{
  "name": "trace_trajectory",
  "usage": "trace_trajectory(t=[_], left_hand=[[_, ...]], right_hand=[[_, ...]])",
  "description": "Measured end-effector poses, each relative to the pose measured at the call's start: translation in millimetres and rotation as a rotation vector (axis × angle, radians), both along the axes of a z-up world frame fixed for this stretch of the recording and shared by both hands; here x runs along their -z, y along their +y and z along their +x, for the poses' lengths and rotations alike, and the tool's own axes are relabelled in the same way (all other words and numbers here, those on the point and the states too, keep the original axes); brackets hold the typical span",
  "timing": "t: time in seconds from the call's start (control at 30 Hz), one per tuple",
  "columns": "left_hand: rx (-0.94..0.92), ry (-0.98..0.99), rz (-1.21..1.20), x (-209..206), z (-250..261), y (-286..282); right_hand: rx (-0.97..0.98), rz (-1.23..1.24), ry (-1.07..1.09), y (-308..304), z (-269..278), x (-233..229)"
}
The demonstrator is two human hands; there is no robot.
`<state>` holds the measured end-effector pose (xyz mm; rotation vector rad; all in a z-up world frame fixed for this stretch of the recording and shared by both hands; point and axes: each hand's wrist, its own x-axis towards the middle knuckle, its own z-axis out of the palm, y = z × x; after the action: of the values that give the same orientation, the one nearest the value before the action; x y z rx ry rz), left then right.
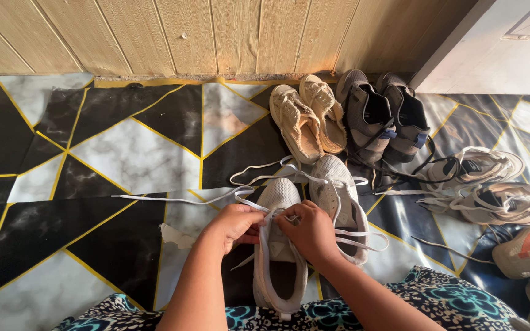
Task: The person unlaces a pair of white sneakers, removes the laces, and then relaces the same shoes. The person handles the shoes and laces by hand, threading the laces through the eyelets and tying them.
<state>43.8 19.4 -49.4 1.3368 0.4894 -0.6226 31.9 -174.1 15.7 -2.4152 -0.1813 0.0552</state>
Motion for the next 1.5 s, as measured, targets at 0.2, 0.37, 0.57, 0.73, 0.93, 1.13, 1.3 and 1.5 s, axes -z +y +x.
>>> trace_trajectory(t=[0.2,0.37,0.57,0.73,0.93,1.13,1.3,1.5], left_hand=[[-0.001,-0.011,-0.013,-13,-4,-1],[0.007,-0.028,0.007,-18,-6,-4],[-0.009,-0.113,0.092,-25,-7,-12],[-0.222,-0.23,0.328,-45,-6,-6],[-1.262,-0.591,0.146,-65,-6,110],[-2.019,-0.976,0.042,-63,-44,217],[-2.054,-0.671,0.434,-66,-67,244],[-1.23,0.029,1.365,-82,-53,199]], right_hand=[[-0.093,0.001,0.024,-1,4,3],[-0.192,0.024,-0.087,-3,5,10],[-0.27,-0.014,-0.073,-7,10,5],[-0.291,-0.334,-0.192,-15,18,-13],[-0.155,-0.41,-0.214,-17,13,-21],[-0.052,-0.417,-0.2,-22,10,-22],[0.016,-0.398,-0.161,-23,6,-21],[-0.069,-0.434,-0.104,-22,10,-19]])
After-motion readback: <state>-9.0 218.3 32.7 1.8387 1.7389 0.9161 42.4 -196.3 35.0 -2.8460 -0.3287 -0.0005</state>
